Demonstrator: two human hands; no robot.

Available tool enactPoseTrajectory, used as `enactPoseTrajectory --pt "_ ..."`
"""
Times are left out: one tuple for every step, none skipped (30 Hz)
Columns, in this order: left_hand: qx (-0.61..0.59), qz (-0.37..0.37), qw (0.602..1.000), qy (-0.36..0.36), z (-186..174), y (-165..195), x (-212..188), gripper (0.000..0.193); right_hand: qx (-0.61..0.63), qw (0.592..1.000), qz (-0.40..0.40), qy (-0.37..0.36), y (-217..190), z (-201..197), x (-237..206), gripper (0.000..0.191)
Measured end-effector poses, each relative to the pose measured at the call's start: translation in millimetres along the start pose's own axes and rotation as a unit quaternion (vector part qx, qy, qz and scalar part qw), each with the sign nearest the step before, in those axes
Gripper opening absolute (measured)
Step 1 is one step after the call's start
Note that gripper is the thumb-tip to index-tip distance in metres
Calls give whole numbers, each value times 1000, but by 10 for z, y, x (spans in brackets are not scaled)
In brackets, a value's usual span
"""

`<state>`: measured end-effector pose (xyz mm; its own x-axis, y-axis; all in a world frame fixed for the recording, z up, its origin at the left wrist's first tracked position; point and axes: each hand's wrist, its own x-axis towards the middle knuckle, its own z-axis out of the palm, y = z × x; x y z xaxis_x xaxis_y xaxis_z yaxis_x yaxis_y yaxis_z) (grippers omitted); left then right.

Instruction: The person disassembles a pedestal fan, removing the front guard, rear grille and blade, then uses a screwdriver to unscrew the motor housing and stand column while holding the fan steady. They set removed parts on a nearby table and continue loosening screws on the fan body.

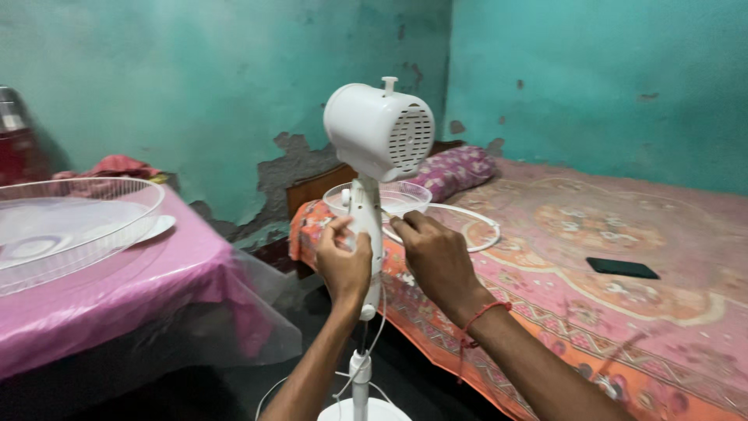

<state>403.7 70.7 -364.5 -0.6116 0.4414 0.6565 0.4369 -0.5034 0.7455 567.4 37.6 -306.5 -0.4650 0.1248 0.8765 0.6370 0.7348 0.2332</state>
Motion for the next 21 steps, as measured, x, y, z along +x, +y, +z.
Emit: enactPoseTrajectory --pt "37 101 993 50 -25 20 47 54 5 1000 -2 5 26 -5 -2 31" --pt "75 203 972 95 -32 48 101 68 10 1000 -5 9 52 -11 -4 29" --pt "73 167 982 46 -17 82 155 75 7 1000 -14 8 76 -16 -13 28" --pt "69 128 989 -2 11 120 213 83 5 1000 -24 6 97 -20 -26 27" --pt "64 90 993 -49 32 160 268 90 3 999 -34 5 120 -24 -34 25" --pt "66 68 992 -85 43 198 301 86 3 998 -57 9 148 -34 -52 24" --pt "67 45 989 -122 50 236 324 82 4 997 -80 13 185 -45 -67 22" --pt "68 23 985 -158 49 277 333 78 3 995 -102 18 221 -56 -74 20" --pt "77 24 983 -166 40 323 320 74 0 993 -114 7 253 -64 -79 22" --pt "84 26 981 -174 31 371 297 71 -5 992 -126 -3 301 -77 -71 23" --pt "90 29 979 -181 23 408 269 67 -12 990 -139 -12 349 -91 -54 24" --pt "110 41 979 -168 17 443 231 63 -15 989 -146 -8 379 -109 -46 22" --pt "128 52 978 -155 23 462 184 60 -18 988 -153 -5 411 -117 -48 20" --pt "147 65 977 -140 17 504 155 56 -22 987 -161 0 429 -133 -24 18" --pt "131 52 981 -130 14 537 123 58 -9 986 -162 27 441 -151 -11 21" --pt "116 39 985 -122 13 565 88 59 5 986 -160 54 449 -173 -12 23" --pt "103 25 988 -115 6 584 49 61 21 984 -156 80 442 -196 -35 26" --pt "116 18 987 -112 1 606 38 63 43 987 -135 75 445 -223 -58 23" --pt "129 15 985 -110 -1 626 32 66 63 989 -114 72 457 -256 -92 20" --pt "140 13 984 -110 1 644 37 69 81 990 -91 70 476 -286 -122 17" --pt "121 19 985 -121 5 665 54 69 107 988 -65 87 496 -311 -151 17"
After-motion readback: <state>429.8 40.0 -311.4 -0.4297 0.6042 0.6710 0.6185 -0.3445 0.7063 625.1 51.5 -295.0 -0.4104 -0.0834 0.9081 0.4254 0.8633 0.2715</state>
